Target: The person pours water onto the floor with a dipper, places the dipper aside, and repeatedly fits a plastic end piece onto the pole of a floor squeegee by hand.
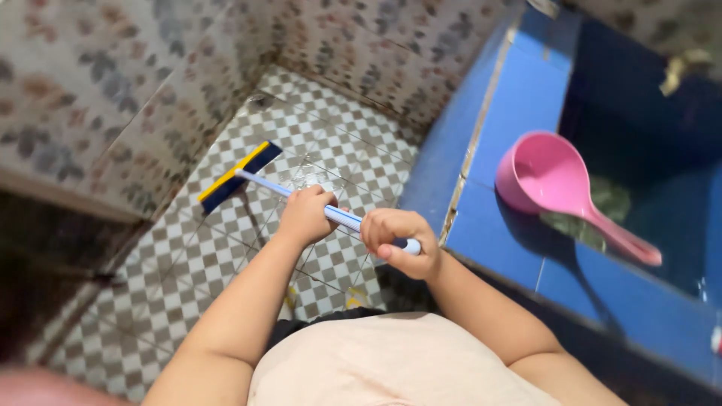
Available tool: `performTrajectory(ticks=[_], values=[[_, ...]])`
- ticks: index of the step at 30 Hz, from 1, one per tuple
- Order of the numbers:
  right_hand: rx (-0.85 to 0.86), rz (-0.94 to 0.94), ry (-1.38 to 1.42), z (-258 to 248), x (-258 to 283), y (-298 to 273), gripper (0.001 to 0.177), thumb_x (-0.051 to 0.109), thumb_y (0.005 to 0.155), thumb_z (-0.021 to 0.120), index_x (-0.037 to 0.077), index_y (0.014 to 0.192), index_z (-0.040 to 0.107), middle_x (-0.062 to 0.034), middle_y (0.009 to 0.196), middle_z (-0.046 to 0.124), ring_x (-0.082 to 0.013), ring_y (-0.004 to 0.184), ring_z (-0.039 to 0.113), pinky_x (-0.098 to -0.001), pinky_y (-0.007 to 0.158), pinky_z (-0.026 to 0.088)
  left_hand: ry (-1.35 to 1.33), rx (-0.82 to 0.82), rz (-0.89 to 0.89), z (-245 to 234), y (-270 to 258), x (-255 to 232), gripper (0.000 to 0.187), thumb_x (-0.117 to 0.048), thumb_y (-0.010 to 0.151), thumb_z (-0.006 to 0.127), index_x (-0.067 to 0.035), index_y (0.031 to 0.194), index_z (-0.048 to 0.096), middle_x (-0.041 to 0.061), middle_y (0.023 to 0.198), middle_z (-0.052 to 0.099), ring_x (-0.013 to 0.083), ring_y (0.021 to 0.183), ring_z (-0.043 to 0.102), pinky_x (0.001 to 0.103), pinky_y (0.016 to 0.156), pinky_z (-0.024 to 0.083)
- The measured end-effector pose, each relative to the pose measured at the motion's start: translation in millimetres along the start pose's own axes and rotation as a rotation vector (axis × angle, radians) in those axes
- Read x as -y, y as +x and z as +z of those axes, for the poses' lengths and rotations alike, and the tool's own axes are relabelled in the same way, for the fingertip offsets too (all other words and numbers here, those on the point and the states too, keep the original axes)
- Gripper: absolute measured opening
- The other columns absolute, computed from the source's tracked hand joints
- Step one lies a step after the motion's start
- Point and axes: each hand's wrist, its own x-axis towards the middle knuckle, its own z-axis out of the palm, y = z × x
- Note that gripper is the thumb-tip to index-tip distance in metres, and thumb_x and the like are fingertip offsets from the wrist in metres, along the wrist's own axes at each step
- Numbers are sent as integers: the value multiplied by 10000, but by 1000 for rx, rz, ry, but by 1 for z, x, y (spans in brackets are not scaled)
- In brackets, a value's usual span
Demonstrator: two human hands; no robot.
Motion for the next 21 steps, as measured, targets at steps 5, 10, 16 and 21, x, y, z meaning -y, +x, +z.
performTrajectory(ticks=[5,10,16,21], values=[[-242,12,-31,46,-3,1,299,174,993,607,45,750,491,-79,762,589,-222,758,563,-395,836,487,-98,170,227,-26,2,28,186,-224,681,804,-167,849,747,46,948,690,301,989,639,462,882,455],[-413,1,-41,89,-11,10,320,211,977,631,55,731,501,-70,747,597,-213,749,570,-399,832,491,-297,178,484,-36,-2,59,194,-181,679,790,-126,838,694,57,871,678,312,907,651,427,804,505],[-597,13,-83,137,-2,-1,302,172,985,604,28,725,549,-95,737,594,-233,750,584,-429,865,491,-355,167,614,-27,-17,65,184,-223,787,802,-108,755,662,62,793,640,323,794,623,450,731,500],[-639,56,-159,163,34,-28,265,132,975,581,30,731,553,-112,728,605,-246,743,593,-451,869,503,-423,196,689,-7,-46,44,160,-218,805,775,-119,745,664,78,756,618,318,740,627,443,668,512]])
